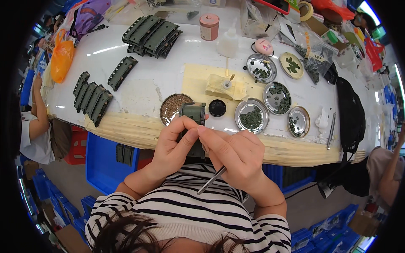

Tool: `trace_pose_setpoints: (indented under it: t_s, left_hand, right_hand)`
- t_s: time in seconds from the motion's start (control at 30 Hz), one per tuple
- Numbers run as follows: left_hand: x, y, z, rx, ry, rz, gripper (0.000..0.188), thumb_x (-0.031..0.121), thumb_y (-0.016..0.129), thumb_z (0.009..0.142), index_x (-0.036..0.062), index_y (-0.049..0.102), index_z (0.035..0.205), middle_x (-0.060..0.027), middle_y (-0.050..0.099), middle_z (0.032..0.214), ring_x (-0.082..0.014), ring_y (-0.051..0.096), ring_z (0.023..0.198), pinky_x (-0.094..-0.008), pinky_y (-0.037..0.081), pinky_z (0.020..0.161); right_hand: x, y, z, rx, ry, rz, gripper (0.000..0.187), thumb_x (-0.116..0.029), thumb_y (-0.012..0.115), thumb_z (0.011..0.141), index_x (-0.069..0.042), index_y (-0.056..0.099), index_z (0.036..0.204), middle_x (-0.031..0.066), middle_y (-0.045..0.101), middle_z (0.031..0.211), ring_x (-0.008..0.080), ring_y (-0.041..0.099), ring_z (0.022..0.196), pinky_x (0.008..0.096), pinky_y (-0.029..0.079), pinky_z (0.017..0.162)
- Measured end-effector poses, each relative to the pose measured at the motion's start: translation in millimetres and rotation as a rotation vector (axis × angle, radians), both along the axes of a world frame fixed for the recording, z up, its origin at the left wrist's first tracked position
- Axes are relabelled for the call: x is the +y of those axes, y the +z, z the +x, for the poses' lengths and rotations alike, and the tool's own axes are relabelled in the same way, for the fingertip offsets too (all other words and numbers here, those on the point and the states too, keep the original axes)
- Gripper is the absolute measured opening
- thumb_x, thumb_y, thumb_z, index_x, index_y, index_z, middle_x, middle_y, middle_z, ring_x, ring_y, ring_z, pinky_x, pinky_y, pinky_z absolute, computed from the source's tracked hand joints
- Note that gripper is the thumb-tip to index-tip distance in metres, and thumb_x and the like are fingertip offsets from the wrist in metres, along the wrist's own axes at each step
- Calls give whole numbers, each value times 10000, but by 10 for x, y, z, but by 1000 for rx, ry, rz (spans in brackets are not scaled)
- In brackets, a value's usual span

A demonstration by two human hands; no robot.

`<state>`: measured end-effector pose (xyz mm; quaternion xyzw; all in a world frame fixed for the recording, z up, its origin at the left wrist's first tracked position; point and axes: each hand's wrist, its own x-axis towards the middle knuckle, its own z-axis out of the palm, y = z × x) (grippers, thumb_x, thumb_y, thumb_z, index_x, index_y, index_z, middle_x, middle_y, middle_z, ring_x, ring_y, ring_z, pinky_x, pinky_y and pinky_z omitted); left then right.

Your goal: Assembling and detailing model tank components using small tools and supplies.

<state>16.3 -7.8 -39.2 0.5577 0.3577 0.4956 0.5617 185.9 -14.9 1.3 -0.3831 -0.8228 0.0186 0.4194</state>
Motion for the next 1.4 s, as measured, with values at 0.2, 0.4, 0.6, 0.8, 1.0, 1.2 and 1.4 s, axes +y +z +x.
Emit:
trace_pose_setpoints:
  t_s: [0.2, 0.4, 0.6, 0.8, 1.0, 1.2, 1.4]
  left_hand:
    - [-29, 47, -62, 111, -63, -12, 168, 129, 493, 987, -2, 589, 944, -92, 596, 1059, -160, 524, 1106, -295, 386, 954]
    - [-59, 134, 8, -26, -56, 17, 388, 20, 461, 961, 15, 346, 1332, -146, 581, 1131, -170, 497, 1156, -303, 372, 994]
    - [-99, 116, 61, 151, 60, 175, 739, -32, 540, 874, 11, 130, 1488, -197, 617, 1086, -202, 615, 855, -293, 494, 785]
    - [-77, 140, 46, 416, 123, 461, 742, -92, 594, 745, -48, 309, 1430, -212, 615, 1099, -305, 615, 834, -338, 504, 761]
    - [-37, 69, 79, 413, 190, 582, 771, -115, 588, 693, -52, 337, 1418, -205, 602, 1076, -319, 594, 836, -364, 501, 759]
    - [-52, 44, 92, 471, 187, 595, 802, -94, 605, 660, -50, 343, 1417, -192, 584, 1037, -320, 577, 843, -370, 493, 744]
    - [-61, 44, 103, 544, 203, 607, 824, -70, 618, 639, -45, 347, 1416, -180, 573, 1028, -308, 572, 821, -370, 496, 708]
  right_hand:
    - [1, -38, -24, 62, -37, -49, 302, -28, 756, 652, -37, 681, 944, 53, 608, 771, 181, 557, 581, 283, 403, 499]
    - [5, 17, -81, 179, -102, -121, 242, 22, 755, 652, -29, 662, 869, 67, 579, 748, 206, 563, 585, 291, 431, 501]
    - [20, 111, -115, 204, -145, -101, 236, 27, 753, 658, -18, 657, 869, 75, 581, 748, 207, 562, 591, 296, 433, 492]
    - [93, 136, -146, 154, -109, 11, 227, 4, 752, 675, -7, 654, 880, 81, 586, 756, 211, 555, 589, 298, 426, 489]
    - [91, 207, -133, 102, -109, -19, 224, -17, 748, 676, -11, 652, 879, 78, 583, 758, 221, 552, 585, 306, 427, 501]
    - [60, 296, -91, 31, -107, -109, 225, -21, 733, 681, -11, 652, 891, 79, 574, 761, 227, 561, 589, 316, 436, 508]
    - [43, 330, -61, -35, -83, -152, 242, -20, 717, 690, -5, 657, 924, 81, 574, 784, 228, 564, 585, 315, 443, 501]
